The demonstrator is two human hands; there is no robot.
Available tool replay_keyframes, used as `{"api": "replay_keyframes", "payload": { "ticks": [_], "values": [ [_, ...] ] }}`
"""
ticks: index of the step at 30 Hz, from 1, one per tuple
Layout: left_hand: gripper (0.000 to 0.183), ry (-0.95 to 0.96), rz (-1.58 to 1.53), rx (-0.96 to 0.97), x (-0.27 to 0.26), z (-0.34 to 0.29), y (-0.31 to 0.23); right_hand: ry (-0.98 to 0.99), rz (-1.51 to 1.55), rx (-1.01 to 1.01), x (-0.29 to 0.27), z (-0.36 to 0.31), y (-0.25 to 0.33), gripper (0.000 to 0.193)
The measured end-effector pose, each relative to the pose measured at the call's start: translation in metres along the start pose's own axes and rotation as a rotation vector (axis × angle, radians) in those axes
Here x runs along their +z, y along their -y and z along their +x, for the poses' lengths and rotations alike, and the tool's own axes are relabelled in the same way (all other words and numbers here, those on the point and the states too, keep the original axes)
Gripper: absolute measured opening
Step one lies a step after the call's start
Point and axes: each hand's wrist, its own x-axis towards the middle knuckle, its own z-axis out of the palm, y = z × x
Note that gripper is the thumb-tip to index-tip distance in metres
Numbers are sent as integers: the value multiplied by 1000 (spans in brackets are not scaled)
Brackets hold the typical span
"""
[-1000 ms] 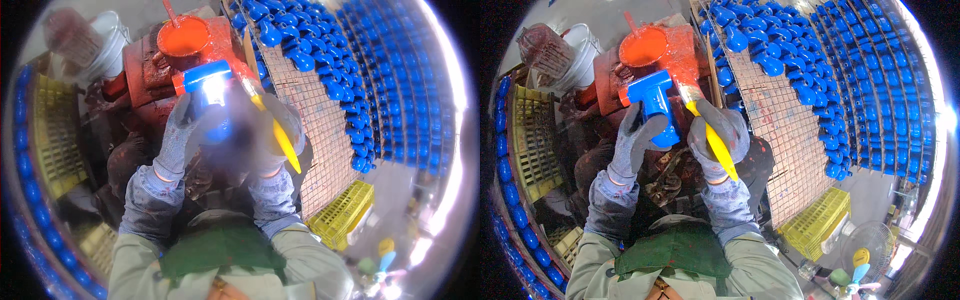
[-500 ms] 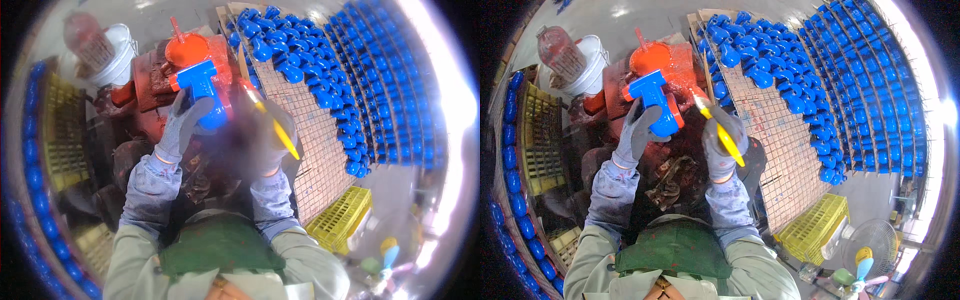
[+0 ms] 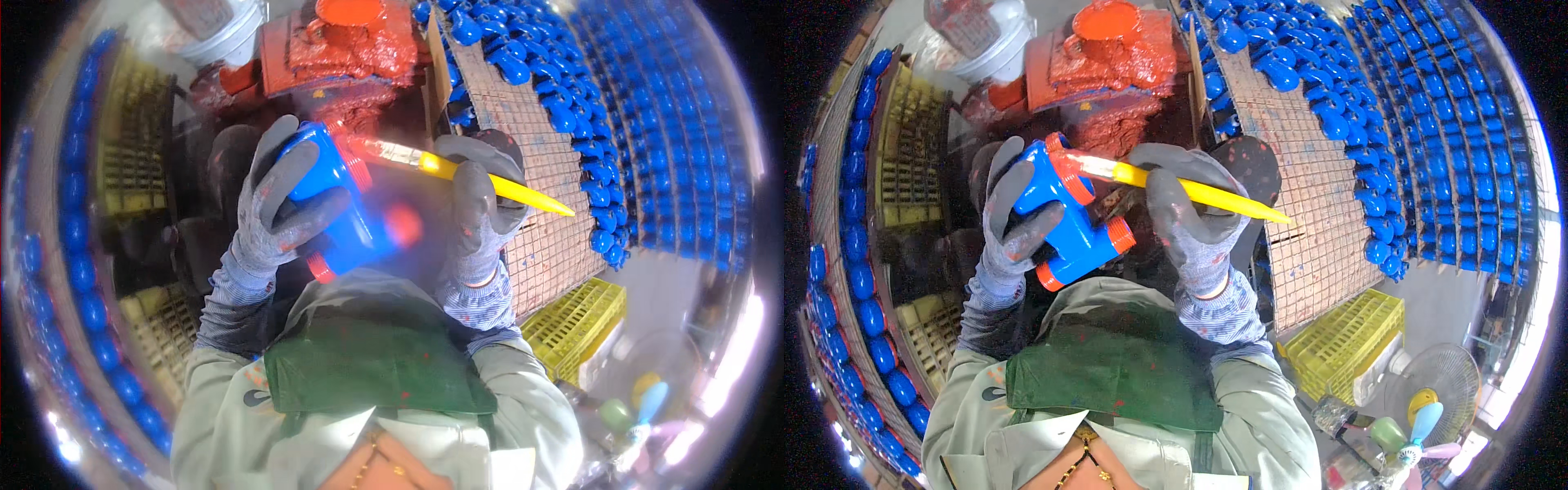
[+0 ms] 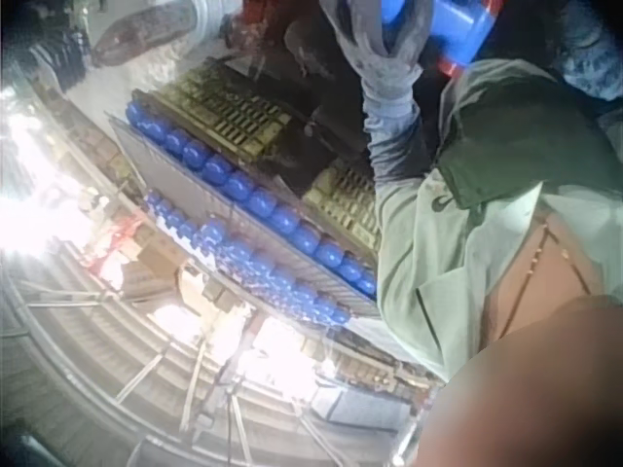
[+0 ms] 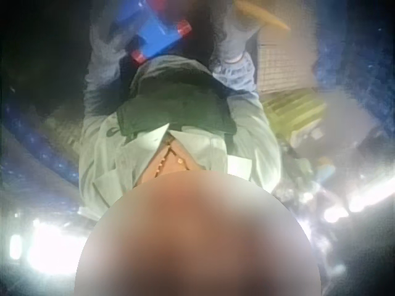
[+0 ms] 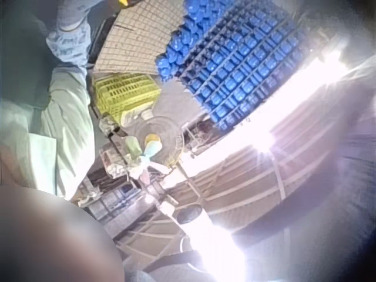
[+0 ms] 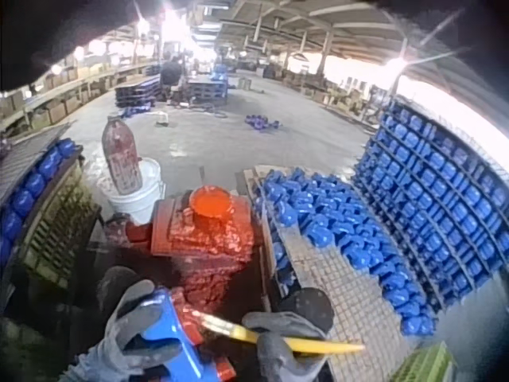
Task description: The person paints the threaded ends and interiors of blue metal pipe fittings with red paint using a paintbrush.
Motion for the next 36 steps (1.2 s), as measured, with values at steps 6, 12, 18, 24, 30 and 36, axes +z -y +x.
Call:
{"api": "replay_keyframes", "payload": {
  "ticks": [6, 12, 18, 24, 30, 36],
  "values": [
    [46, -69, -124, -272, 5, -32, -23, 43, -189, -124, -5, -26, -8, 10],
    [65, -448, -636, -696, 28, -39, -44, -217, 113, 73, -10, -48, -34, 11],
    [69, -590, -716, -1020, -41, -89, -28, -71, 46, 118, -15, -27, -77, 24],
    [61, -913, -854, -886, -136, -102, -72, 199, -142, 269, -15, -43, -102, 33],
    [66, -1182, -67, -1051, -258, -146, -147, 211, -308, 421, -21, -43, -111, 35],
    [70, -598, 1310, -1249, -379, -230, -251, 378, -494, 47, -32, -39, -114, 37]
  ]
}}
